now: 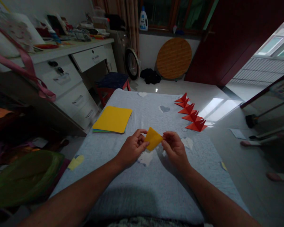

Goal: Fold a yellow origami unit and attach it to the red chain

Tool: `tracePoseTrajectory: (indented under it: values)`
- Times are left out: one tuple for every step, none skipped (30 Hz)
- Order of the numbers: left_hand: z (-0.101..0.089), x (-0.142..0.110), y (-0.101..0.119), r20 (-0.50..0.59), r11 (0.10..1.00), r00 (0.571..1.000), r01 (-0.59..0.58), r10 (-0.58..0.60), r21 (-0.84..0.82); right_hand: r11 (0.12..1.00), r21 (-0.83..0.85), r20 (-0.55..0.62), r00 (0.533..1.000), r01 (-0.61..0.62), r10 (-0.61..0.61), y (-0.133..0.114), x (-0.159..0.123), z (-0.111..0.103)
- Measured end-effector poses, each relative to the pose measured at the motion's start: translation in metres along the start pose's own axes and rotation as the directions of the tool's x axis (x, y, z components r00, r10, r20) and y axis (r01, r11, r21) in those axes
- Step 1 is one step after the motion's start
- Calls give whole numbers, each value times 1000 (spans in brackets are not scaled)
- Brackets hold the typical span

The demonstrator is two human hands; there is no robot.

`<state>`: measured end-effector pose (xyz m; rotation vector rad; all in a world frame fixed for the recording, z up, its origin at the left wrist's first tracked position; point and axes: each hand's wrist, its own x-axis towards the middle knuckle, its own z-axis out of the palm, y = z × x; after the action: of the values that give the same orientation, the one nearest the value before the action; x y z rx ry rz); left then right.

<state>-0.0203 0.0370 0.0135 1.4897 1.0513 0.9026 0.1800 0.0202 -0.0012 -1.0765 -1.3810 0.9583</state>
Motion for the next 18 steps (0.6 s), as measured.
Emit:
tracePoseTrajectory:
  values:
    - [0,-1,1,-2,999,1000,-12,12,37,996,-65,2,999,54,-54,-1,0,0]
    - [1,-2,1,-2,997,1000,-27,27,69,987,-126,11,995,103,-103,-3,0,1]
    - [1,-3,2,4,995,999,-44,44,93,973,-179,23,989,145,-143,-4,0,1]
    - [1,-3,2,10,992,998,-60,60,107,960,-219,34,984,176,-173,-5,1,1]
    - [1,-3,2,17,991,997,-76,74,115,950,-245,40,981,194,-190,-6,1,1]
    - [1,-4,3,20,989,996,-88,86,119,945,-260,39,980,201,-197,-7,2,1]
    - [1,-4,3,23,988,995,-97,95,122,944,-266,36,980,196,-193,-7,2,1]
    - [1,-4,3,25,987,995,-102,100,124,946,-267,35,982,186,-183,-8,2,1]
    - [1,-4,3,29,987,994,-104,101,125,949,-263,35,985,174,-170,-8,2,1]
    - [1,-4,2,35,987,994,-102,99,126,953,-257,36,987,161,-157,-8,2,1]
    - [1,-4,2,41,987,995,-99,94,129,957,-248,37,989,150,-145,-8,2,1]
    - [1,-4,2,46,987,995,-93,87,135,961,-239,38,990,141,-135,-8,1,1]
    - [1,-4,2,48,986,996,-88,82,145,964,-230,39,991,135,-130,-8,1,1]
    - [0,-4,1,46,984,996,-85,78,160,966,-222,39,991,133,-128,-8,1,2]
    - [0,-4,1,45,980,996,-85,78,178,967,-215,40,991,133,-128,-8,1,2]
    - [-1,-4,0,45,976,996,-87,80,198,968,-210,43,991,135,-129,-9,1,2]
    - [-1,-4,-1,50,972,995,-90,81,215,969,-203,49,990,140,-133,-9,1,2]
    - [-2,-4,-1,59,969,995,-90,79,229,970,-197,54,989,144,-136,-9,1,2]
